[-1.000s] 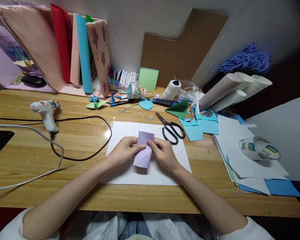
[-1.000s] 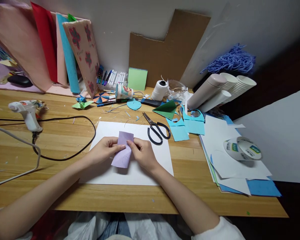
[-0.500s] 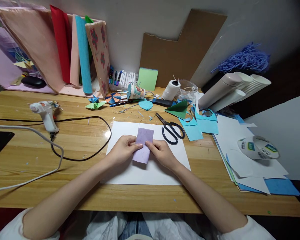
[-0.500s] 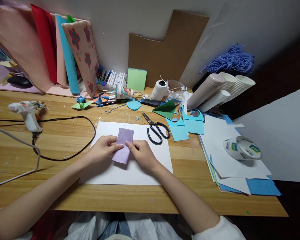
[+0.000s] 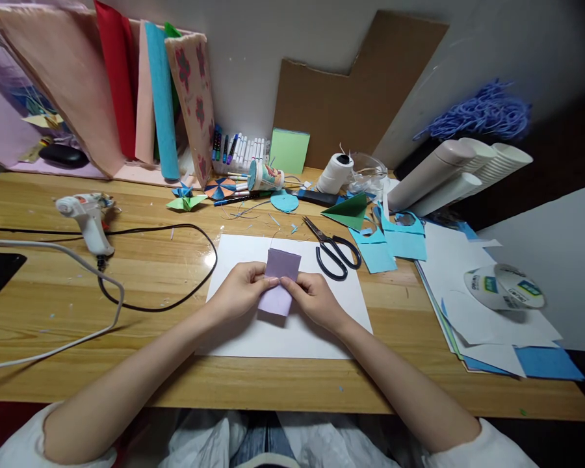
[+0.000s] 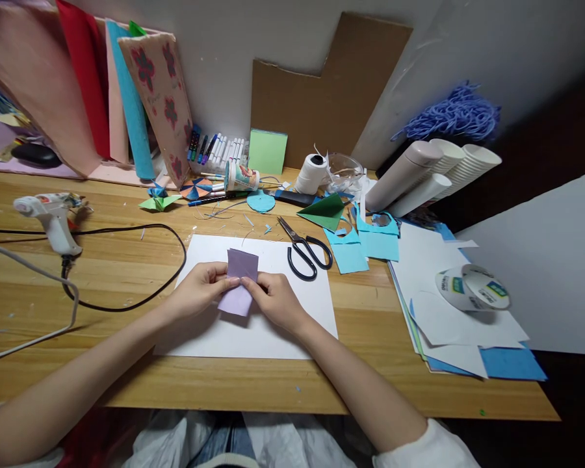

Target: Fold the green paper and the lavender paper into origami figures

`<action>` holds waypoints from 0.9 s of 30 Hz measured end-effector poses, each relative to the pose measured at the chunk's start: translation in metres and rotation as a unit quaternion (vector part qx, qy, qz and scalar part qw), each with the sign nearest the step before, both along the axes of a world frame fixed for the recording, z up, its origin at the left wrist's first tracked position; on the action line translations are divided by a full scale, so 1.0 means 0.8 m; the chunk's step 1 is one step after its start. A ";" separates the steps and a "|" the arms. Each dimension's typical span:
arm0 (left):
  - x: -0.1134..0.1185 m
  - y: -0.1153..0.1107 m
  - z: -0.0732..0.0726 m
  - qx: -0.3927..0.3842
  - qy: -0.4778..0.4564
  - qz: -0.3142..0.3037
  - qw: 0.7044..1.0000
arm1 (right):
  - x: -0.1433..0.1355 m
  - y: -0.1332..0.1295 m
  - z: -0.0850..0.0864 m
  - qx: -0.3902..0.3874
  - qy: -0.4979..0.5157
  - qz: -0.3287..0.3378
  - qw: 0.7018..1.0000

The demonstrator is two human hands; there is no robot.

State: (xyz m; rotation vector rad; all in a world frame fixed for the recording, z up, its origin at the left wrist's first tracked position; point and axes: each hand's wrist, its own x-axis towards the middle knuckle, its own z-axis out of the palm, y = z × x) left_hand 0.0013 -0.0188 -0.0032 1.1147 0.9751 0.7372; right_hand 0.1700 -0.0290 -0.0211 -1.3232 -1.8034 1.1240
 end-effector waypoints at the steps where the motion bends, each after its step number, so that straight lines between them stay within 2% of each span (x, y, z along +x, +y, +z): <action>1: 0.000 0.000 0.000 0.002 0.002 0.002 1.000 | 0.000 0.000 0.000 -0.008 0.007 0.006 1.000; 6: 0.000 0.000 -0.001 0.016 0.020 0.014 1.000 | 0.003 0.002 0.003 -0.045 0.028 0.045 0.998; 10: -0.001 0.000 -0.001 0.025 0.031 0.015 0.999 | 0.001 0.002 0.003 -0.017 0.006 0.005 1.000; 15: -0.001 -0.001 0.004 0.073 0.097 -0.001 0.993 | 0.000 0.001 0.004 -0.029 0.045 -0.029 0.998; 19: -0.001 -0.003 0.006 0.096 0.119 0.010 0.988 | 0.000 0.000 0.005 -0.092 0.083 0.018 0.992; 22: 0.000 -0.004 0.006 0.085 0.116 0.015 0.990 | 0.000 -0.002 0.006 -0.112 0.081 0.047 0.989; 27: 0.000 -0.003 0.005 0.023 0.077 0.007 0.997 | -0.002 -0.003 0.007 -0.087 0.051 0.018 0.995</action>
